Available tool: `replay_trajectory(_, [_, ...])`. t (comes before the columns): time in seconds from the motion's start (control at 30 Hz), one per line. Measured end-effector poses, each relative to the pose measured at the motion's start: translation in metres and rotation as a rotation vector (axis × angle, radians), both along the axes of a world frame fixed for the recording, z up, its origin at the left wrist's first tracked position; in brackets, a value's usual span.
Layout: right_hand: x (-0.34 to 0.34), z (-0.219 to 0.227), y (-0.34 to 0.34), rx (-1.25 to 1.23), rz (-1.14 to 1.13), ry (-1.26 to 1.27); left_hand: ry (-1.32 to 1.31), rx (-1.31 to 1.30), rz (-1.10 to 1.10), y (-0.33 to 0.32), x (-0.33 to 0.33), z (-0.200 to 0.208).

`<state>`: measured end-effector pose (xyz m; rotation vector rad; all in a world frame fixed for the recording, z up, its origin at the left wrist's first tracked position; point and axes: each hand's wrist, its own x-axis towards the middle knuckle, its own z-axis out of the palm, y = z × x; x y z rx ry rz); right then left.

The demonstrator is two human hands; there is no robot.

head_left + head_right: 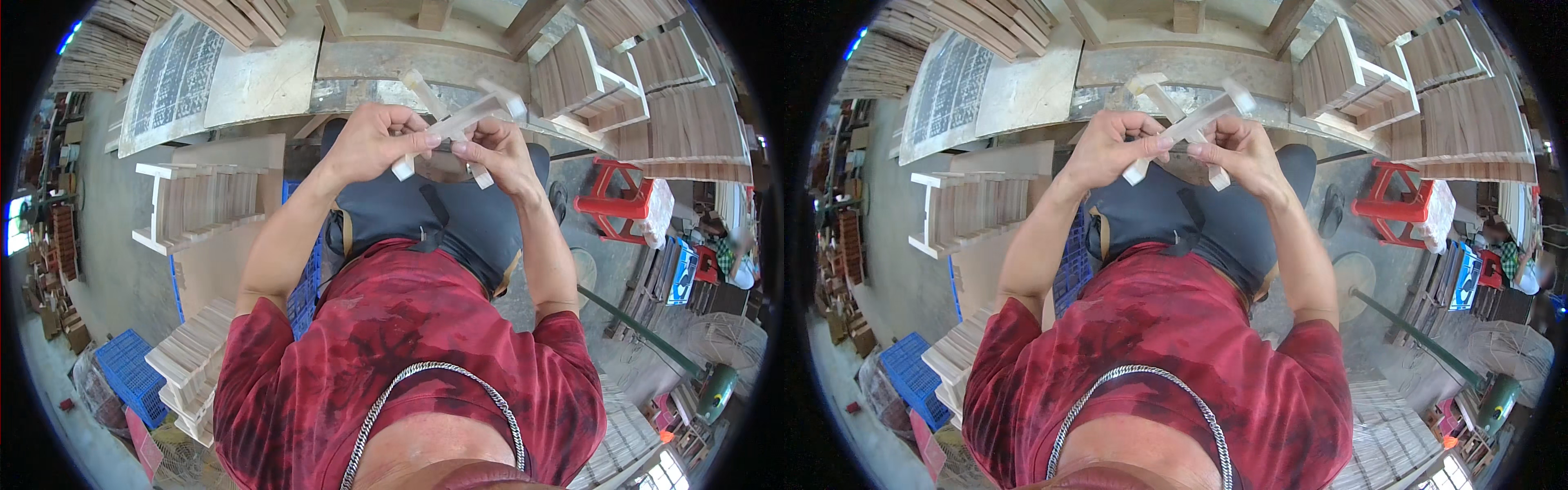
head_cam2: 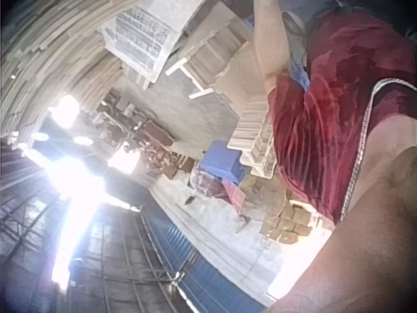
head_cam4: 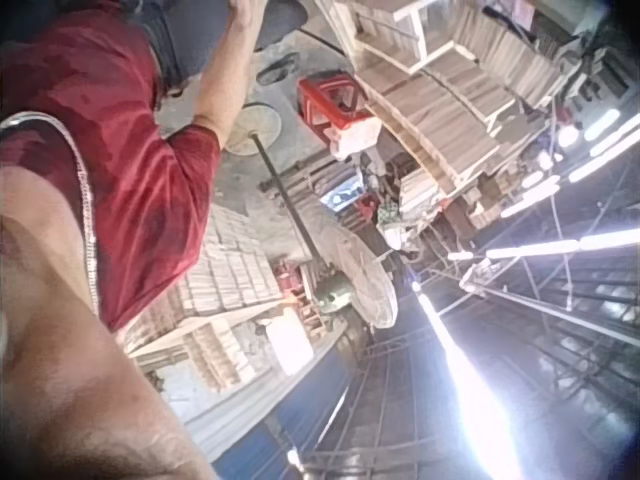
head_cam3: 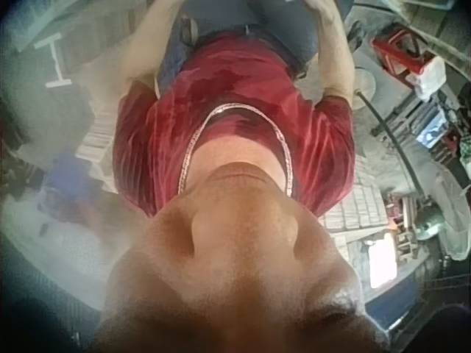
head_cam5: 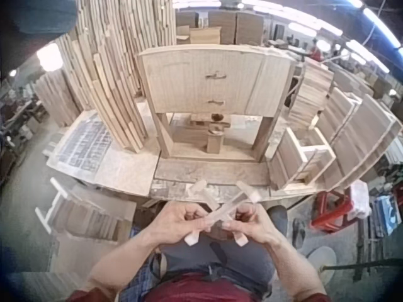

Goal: Assembling wooden cross-joints and fitting them onto vertical slats for furniture manufacturing.

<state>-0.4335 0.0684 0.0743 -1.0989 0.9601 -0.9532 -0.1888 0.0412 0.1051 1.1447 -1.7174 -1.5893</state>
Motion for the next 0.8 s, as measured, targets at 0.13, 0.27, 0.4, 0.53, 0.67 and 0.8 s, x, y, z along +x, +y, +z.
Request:
replay_trajectory(0.13, [0.004, -0.009, -0.009, 0.068, -0.031, -0.083, 0.214, 0.282, -0.044, -0.016, 0.003, -0.025])
replay_trajectory(0.27, [0.011, -0.015, -0.016, 0.024, -0.040, -0.071, 0.282, 0.284, 0.029, -0.017, 0.007, -0.032])
replay_trajectory(0.4, [0.020, -0.010, -0.031, -0.056, -0.036, -0.056, 0.273, 0.284, 0.016, -0.032, 0.014, -0.036])
replay_trajectory(0.53, [0.022, -0.008, -0.038, -0.009, -0.055, -0.098, 0.250, 0.333, 0.049, -0.042, 0.011, -0.032])
replay_trajectory(0.67, [0.014, -0.022, -0.062, -0.064, -0.040, -0.108, 0.422, 0.427, 0.137, -0.056, 0.003, -0.038])
replay_trajectory(0.8, [0.012, -0.039, -0.091, 0.008, -0.224, -0.261, 0.337, -0.091, 0.308, -0.030, -0.019, -0.038])
